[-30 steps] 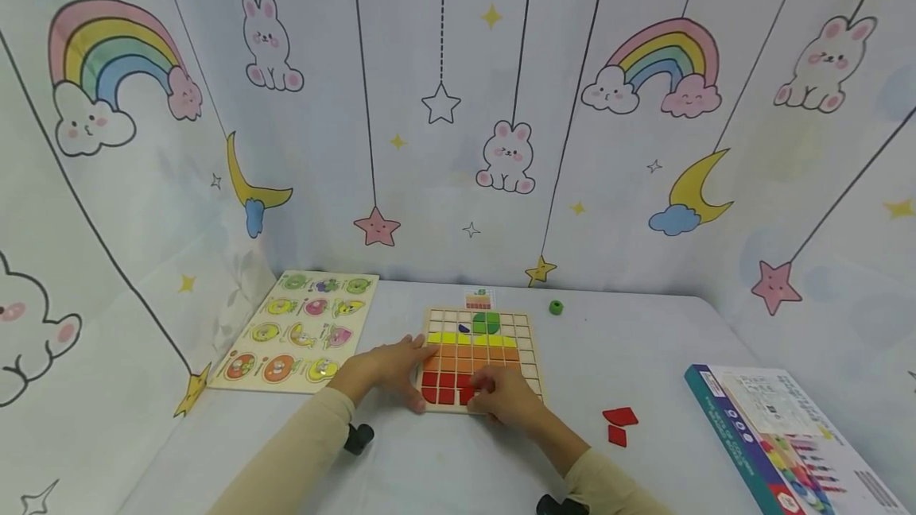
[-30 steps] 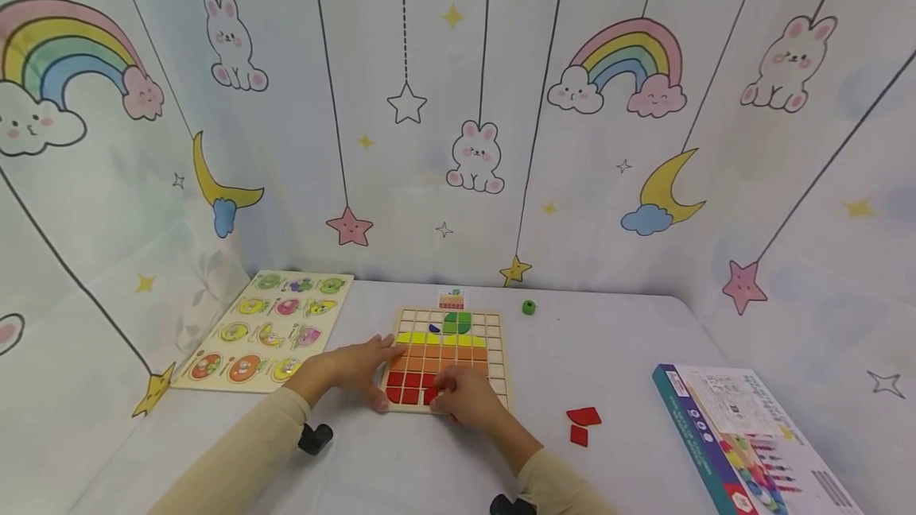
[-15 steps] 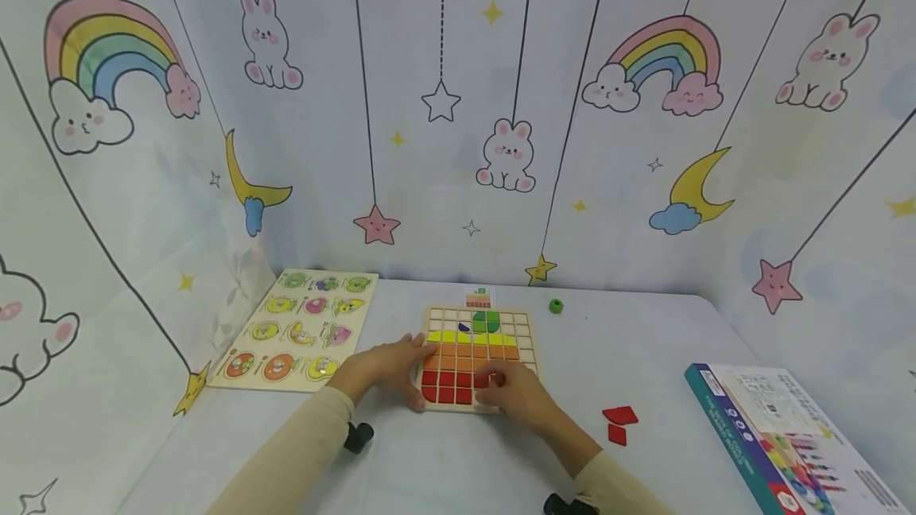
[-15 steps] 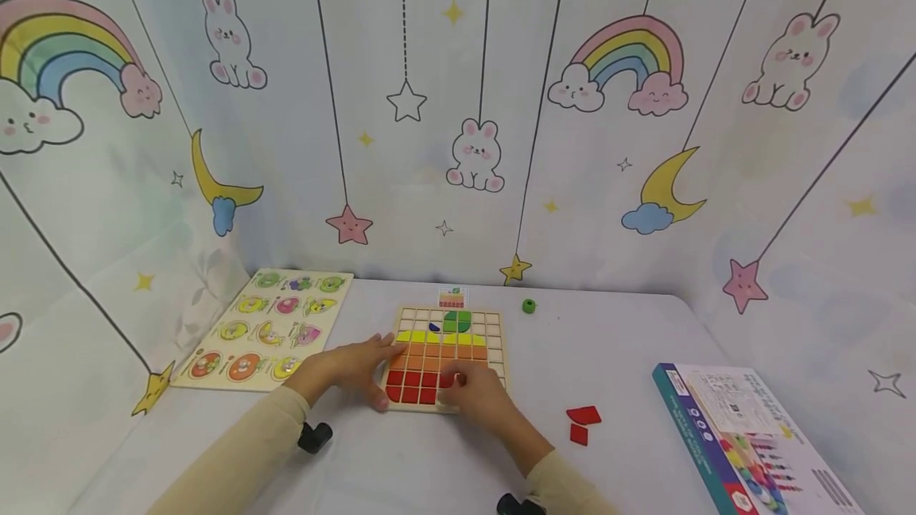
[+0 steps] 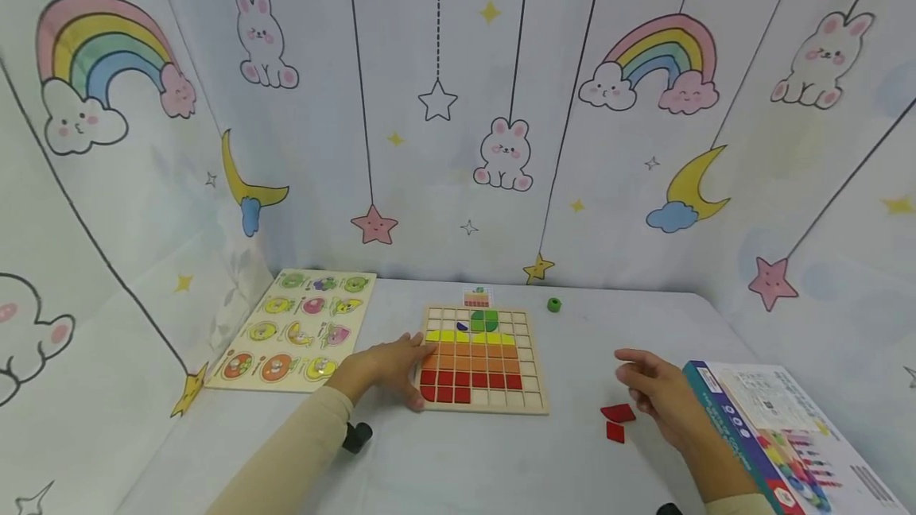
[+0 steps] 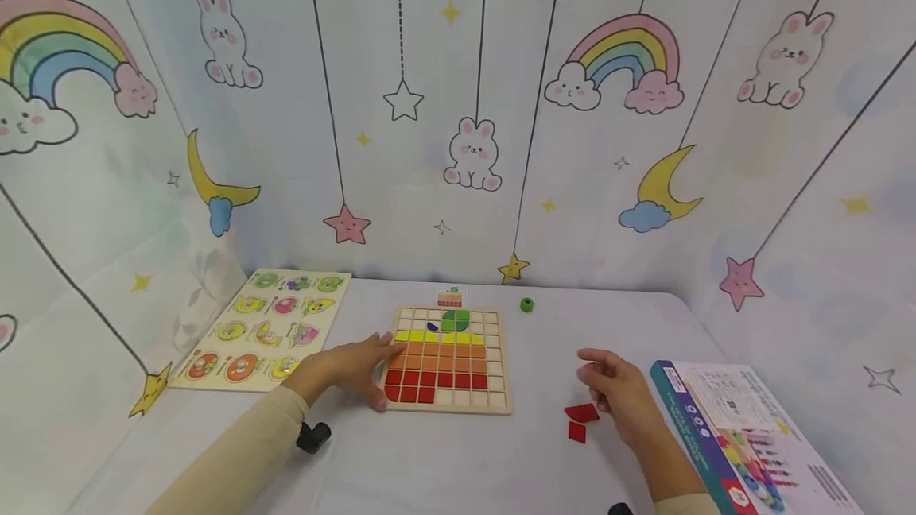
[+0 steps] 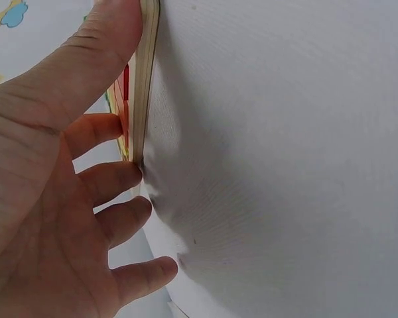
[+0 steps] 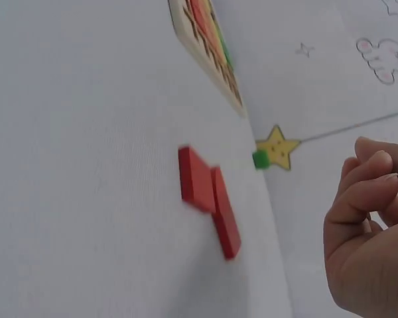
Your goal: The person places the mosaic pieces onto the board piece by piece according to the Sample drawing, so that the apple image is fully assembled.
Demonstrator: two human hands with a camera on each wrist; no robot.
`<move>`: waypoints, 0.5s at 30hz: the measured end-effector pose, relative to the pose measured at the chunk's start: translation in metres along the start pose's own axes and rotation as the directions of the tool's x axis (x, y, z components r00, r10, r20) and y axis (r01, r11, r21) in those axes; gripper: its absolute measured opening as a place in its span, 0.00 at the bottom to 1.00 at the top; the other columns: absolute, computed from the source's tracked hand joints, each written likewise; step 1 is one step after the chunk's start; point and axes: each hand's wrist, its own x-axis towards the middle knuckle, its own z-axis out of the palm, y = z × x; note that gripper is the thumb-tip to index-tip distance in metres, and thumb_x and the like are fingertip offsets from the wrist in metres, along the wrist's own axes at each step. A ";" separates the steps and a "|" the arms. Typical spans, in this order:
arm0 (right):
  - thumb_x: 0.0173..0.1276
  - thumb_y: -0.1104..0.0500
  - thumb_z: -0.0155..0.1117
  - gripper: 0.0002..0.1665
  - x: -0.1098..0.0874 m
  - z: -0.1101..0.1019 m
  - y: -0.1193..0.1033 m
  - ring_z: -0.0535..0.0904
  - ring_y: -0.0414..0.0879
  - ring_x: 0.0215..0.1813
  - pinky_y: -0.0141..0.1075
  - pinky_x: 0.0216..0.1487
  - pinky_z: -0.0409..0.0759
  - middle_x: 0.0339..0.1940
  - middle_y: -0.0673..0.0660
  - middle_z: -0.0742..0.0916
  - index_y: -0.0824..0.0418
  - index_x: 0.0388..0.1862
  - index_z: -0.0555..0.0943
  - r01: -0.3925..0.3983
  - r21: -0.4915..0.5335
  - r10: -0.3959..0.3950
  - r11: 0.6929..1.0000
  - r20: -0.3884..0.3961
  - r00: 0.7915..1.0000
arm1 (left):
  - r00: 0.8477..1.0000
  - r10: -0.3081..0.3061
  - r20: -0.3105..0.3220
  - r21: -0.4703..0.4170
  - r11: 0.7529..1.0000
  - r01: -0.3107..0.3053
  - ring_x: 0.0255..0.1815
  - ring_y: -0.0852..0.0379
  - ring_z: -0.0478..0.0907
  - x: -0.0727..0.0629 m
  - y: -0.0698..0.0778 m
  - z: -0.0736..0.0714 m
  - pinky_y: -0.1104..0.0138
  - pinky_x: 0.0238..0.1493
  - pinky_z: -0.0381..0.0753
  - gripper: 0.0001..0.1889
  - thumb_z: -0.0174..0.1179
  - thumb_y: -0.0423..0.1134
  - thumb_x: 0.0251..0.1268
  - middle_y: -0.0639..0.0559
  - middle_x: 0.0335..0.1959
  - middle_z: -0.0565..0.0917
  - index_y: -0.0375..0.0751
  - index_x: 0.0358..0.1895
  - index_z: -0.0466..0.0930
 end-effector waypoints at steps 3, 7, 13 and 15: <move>0.75 0.53 0.65 0.22 -0.002 -0.019 0.010 0.75 0.44 0.30 0.30 0.29 0.76 0.37 0.51 0.81 0.54 0.65 0.80 -0.053 -0.045 0.051 0.998 -0.034 0.998 | 1.000 -0.002 -0.003 0.007 1.000 0.003 0.84 0.43 0.49 0.001 0.000 -0.001 0.38 0.76 0.59 0.54 0.81 0.56 0.44 0.49 0.83 0.56 0.59 0.79 0.63; 0.71 0.58 0.67 0.28 -0.003 -0.026 0.026 0.74 0.50 0.32 0.34 0.28 0.74 0.36 0.57 0.81 0.59 0.69 0.78 -0.154 -0.212 0.151 0.965 -0.031 0.988 | 1.000 -0.005 -0.004 0.009 1.000 0.005 0.84 0.44 0.49 0.002 -0.001 -0.001 0.38 0.76 0.59 0.54 0.81 0.56 0.44 0.49 0.83 0.56 0.59 0.79 0.63; 0.65 0.61 0.72 0.25 -0.002 -0.020 0.034 0.75 0.50 0.43 0.38 0.40 0.77 0.38 0.57 0.82 0.59 0.62 0.83 -0.130 -0.508 0.161 0.851 0.016 0.987 | 1.000 -0.001 0.004 0.007 1.000 0.001 0.84 0.44 0.49 0.000 0.001 0.001 0.38 0.76 0.58 0.54 0.81 0.56 0.45 0.49 0.83 0.56 0.59 0.79 0.63; 0.64 0.61 0.73 0.23 -0.001 -0.019 0.033 0.75 0.50 0.44 0.40 0.43 0.79 0.39 0.57 0.82 0.60 0.58 0.84 -0.095 -0.561 0.135 0.822 0.031 0.990 | 1.000 0.006 0.003 0.002 1.000 -0.006 0.84 0.43 0.49 0.000 0.001 0.000 0.38 0.76 0.57 0.54 0.81 0.56 0.44 0.48 0.83 0.56 0.58 0.79 0.63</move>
